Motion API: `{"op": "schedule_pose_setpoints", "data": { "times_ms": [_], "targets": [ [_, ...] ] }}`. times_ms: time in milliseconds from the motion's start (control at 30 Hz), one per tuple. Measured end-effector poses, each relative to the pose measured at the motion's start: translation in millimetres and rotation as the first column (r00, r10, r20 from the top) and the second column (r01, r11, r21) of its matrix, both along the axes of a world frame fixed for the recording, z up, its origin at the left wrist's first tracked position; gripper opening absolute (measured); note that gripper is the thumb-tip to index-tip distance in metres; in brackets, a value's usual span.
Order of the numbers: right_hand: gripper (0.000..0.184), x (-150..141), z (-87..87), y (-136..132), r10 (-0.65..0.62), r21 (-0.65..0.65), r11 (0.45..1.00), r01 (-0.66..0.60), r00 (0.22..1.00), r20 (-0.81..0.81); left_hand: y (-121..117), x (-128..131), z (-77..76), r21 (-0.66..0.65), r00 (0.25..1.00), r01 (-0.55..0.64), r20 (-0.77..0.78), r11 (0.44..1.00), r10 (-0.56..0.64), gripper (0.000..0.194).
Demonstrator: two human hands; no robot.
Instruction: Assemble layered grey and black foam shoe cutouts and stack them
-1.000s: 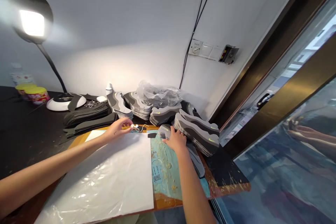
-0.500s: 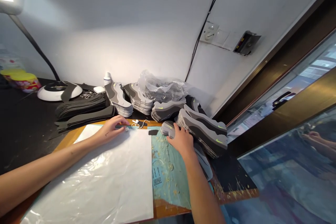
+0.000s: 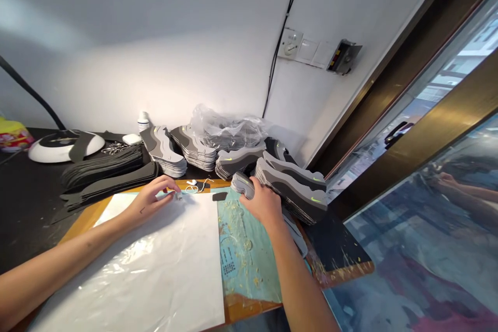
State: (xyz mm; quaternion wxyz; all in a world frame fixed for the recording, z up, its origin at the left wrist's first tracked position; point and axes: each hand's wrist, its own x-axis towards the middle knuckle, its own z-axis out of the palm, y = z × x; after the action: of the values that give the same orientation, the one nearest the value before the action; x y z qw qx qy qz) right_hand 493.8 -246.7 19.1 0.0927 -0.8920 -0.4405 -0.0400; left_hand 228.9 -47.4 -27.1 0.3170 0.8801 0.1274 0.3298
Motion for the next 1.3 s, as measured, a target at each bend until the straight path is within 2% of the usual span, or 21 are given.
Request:
{"op": "schedule_pose_setpoints", "data": {
  "times_ms": [100, 133, 233, 300, 367, 433, 500, 567, 633, 700, 833, 1000, 1133, 1233, 1300],
  "targets": [
    [0.055, -3, 6.6, -2, 0.063, 0.02, 0.998, -0.062, 0.993, -0.1, 0, 4, 6.0, 0.032, 0.999, 0.045, -0.026, 0.998, -0.045, 0.019],
    [0.054, -3, 8.5, -3, 0.084, 0.016, 0.996, -0.083, 0.987, -0.137, -1, 10, 11.0, 0.049, 0.996, 0.076, -0.054, 0.996, -0.073, 0.025],
    [0.052, -3, 12.2, -2, 0.137, 0.008, 0.99, -0.138, 0.968, -0.212, -11, 44, 28.6, 0.14, 0.964, 0.22, -0.185, 0.965, -0.193, 0.078],
    [0.052, -3, 11.7, -2, 0.153, 0.0, 0.988, -0.157, 0.963, -0.222, -20, 76, 34.7, 0.208, 0.929, 0.331, -0.241, 0.921, -0.28, 0.092],
    [0.057, -4, 7.7, -2, 0.175, -0.029, 0.982, -0.185, 0.962, -0.208, -26, 105, 32.3, 0.222, 0.93, 0.345, -0.214, 0.912, -0.299, 0.097],
    [0.072, -5, 1.0, -3, 0.234, -0.063, 0.966, -0.249, 0.954, -0.188, -30, 124, 23.2, 0.189, 0.902, 0.415, -0.215, 0.89, -0.375, 0.102],
    [0.092, -6, -5.5, -4, 0.295, -0.094, 0.944, -0.316, 0.937, -0.187, -33, 130, 12.0, 0.128, 0.857, 0.501, -0.216, 0.856, -0.469, 0.098],
    [0.107, -8, -8.4, -4, 0.302, -0.129, 0.935, -0.33, 0.933, -0.196, -35, 128, 3.2, 0.084, 0.841, 0.528, -0.193, 0.845, -0.506, 0.091],
    [0.114, -9, -6.4, -4, 0.275, -0.164, 0.938, -0.307, 0.942, -0.191, -39, 124, -1.3, 0.071, 0.862, 0.494, -0.17, 0.866, -0.478, 0.083],
    [0.113, -10, -0.6, -5, 0.254, -0.198, 0.938, -0.286, 0.952, -0.169, -43, 122, -2.6, 0.057, 0.883, 0.454, -0.165, 0.889, -0.44, 0.07],
    [0.092, -7, 11.4, -4, 0.274, -0.251, 0.919, -0.305, 0.95, -0.152, -47, 125, -2.5, 0.005, 0.904, 0.407, -0.141, 0.913, -0.403, 0.056],
    [0.068, -3, 13.3, 1, 0.344, -0.207, 0.908, -0.365, 0.93, -0.131, -45, 126, -2.5, -0.097, 0.937, 0.339, -0.059, 0.936, -0.346, 0.051],
    [0.054, -2, 15.2, 0, 0.342, -0.138, 0.925, -0.354, 0.934, -0.101, -41, 127, -2.3, -0.221, 0.956, 0.292, 0.062, 0.93, -0.286, 0.059],
    [0.051, 2, 24.9, -3, 0.343, -0.103, 0.93, -0.353, 0.934, -0.103, -38, 129, -1.7, -0.305, 0.956, 0.287, 0.152, 0.908, -0.251, 0.077],
    [0.05, 3, 34.0, 0, 0.305, -0.044, 0.95, -0.31, 0.947, -0.099, -38, 129, -0.7, -0.435, 0.957, 0.275, 0.209, 0.857, -0.201, 0.094]
  ]
}}
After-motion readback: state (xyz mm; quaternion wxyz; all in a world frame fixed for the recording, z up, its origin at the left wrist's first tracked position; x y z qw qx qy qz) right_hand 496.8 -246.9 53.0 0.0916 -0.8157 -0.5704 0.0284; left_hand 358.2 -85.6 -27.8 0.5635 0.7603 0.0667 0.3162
